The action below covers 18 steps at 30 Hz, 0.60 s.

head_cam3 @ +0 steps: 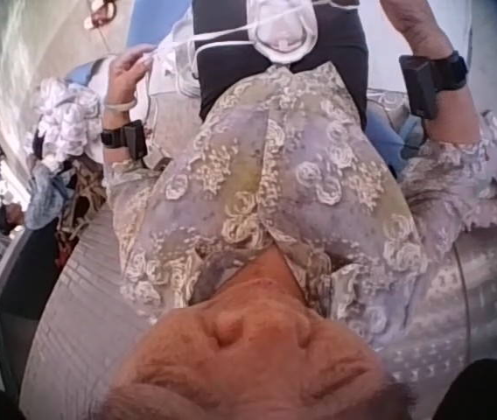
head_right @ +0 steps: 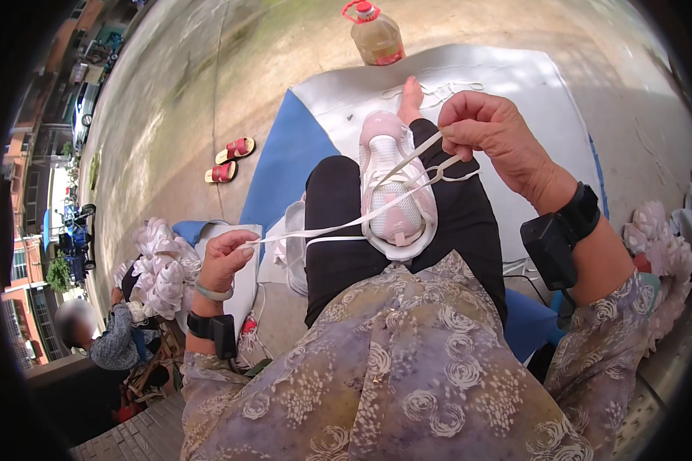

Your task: The person is threading laces through the eyelets of a white and pink shoe.

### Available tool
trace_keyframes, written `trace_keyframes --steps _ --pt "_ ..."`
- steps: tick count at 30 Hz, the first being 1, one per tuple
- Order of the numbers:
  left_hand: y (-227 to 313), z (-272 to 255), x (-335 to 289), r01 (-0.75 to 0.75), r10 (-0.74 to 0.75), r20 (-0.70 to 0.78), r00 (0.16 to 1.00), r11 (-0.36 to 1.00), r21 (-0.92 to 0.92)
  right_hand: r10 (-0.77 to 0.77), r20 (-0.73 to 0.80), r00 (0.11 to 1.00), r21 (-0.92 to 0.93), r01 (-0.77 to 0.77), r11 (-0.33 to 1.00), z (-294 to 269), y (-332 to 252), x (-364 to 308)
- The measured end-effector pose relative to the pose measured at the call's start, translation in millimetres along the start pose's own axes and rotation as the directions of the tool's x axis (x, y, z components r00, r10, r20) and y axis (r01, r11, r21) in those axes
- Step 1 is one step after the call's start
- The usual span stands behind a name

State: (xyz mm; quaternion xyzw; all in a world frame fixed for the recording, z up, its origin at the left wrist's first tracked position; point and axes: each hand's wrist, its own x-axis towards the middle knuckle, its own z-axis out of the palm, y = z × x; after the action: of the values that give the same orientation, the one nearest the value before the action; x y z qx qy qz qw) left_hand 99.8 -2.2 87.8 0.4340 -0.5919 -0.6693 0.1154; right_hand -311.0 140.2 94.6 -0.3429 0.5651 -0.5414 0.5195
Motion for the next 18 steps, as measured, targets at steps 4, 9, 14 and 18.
trace_keyframes --steps 4,9,14,18 --pt "-6.4 -13.4 -4.1 -0.024 0.031 -0.050 0.998 0.992 0.126 0.024 -0.083 0.996 0.056 -0.020 0.998 -42.0 -6.5 -21.0" --pt "-12.8 -68.5 -26.6 0.058 -0.028 -0.109 0.994 0.957 0.285 0.153 -0.174 0.973 -0.281 -0.198 0.939 -92.8 -1.6 -78.3" --pt "-28.3 -136.0 -52.8 0.251 -0.164 -0.265 0.950 0.907 0.339 0.170 -0.302 0.938 -0.331 -0.270 0.904 -140.8 6.7 -135.4" --pt "-28.2 -152.3 -70.6 0.380 -0.309 -0.317 0.897 0.904 0.195 0.174 -0.402 0.899 -0.429 -0.353 0.832 -172.2 10.3 -167.6"
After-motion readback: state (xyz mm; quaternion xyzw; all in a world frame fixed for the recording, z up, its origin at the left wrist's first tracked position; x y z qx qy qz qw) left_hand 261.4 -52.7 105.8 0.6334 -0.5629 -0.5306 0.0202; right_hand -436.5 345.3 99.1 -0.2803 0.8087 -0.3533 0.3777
